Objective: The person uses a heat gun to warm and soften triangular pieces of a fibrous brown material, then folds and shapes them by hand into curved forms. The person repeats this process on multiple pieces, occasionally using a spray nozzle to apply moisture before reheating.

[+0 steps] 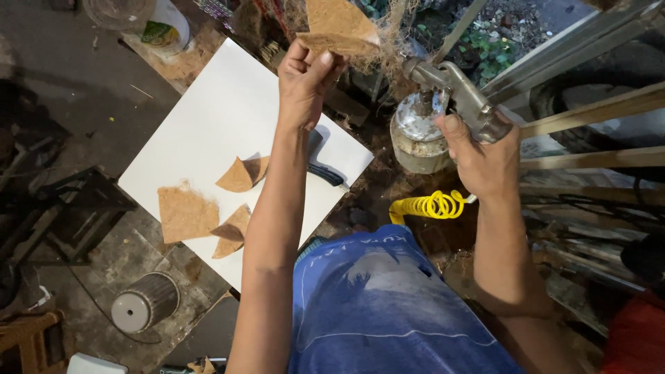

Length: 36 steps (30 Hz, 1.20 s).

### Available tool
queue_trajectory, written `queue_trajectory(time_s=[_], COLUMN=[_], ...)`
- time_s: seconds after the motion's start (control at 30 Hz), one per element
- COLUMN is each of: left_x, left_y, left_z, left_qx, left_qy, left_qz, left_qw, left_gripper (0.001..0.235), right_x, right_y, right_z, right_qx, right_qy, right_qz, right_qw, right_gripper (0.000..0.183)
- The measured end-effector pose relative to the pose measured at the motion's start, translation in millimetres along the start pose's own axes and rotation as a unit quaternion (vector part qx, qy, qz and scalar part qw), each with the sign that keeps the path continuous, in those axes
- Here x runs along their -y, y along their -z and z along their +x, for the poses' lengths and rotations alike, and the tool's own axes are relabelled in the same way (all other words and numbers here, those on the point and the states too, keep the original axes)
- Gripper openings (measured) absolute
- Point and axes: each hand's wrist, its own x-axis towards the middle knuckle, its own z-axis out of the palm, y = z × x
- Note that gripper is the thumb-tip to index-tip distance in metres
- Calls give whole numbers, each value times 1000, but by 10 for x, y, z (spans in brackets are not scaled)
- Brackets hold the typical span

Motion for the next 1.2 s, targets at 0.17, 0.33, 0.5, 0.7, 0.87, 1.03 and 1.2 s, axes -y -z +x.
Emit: queue_trajectory(time_s=[0.17, 0.33, 0.5, 0.7, 0.87, 1.03, 1.2], left_x=[185, 274, 301, 296, 381, 255, -78], left_y=[-61, -179, -238, -283, -156, -114, -200], left_z=[0, -15, -30, -41, -64, -137, -161], left_qx=[-112, -191, -203, -217, -156, -45, 61], left_qy=[12, 25, 32, 56, -13, -231, -436], left_qz=[-31, 6, 22, -3, 88, 294, 617], left_qw=[993, 981, 978, 975, 984, 927, 652], left_gripper=[20, 21, 21, 21, 35, 23, 18], right_x=[-58, -220, -284, -329, -332, -280, -130], right_y=[-73, -132, -188, -216, -188, -19, 93], right_z=[-42, -50, -51, -69, -80, -88, -85], right_qx=[-25, -8, -38, -46, -58, -35, 4], right_qy=[-74, -21, 0, -39, -131, -176, -74], right_qz=[-26, -108, -146, -129, -100, -68, 21], right_qw=[997, 994, 989, 990, 985, 981, 997], right_gripper=[32, 37, 44, 42, 38, 23, 27])
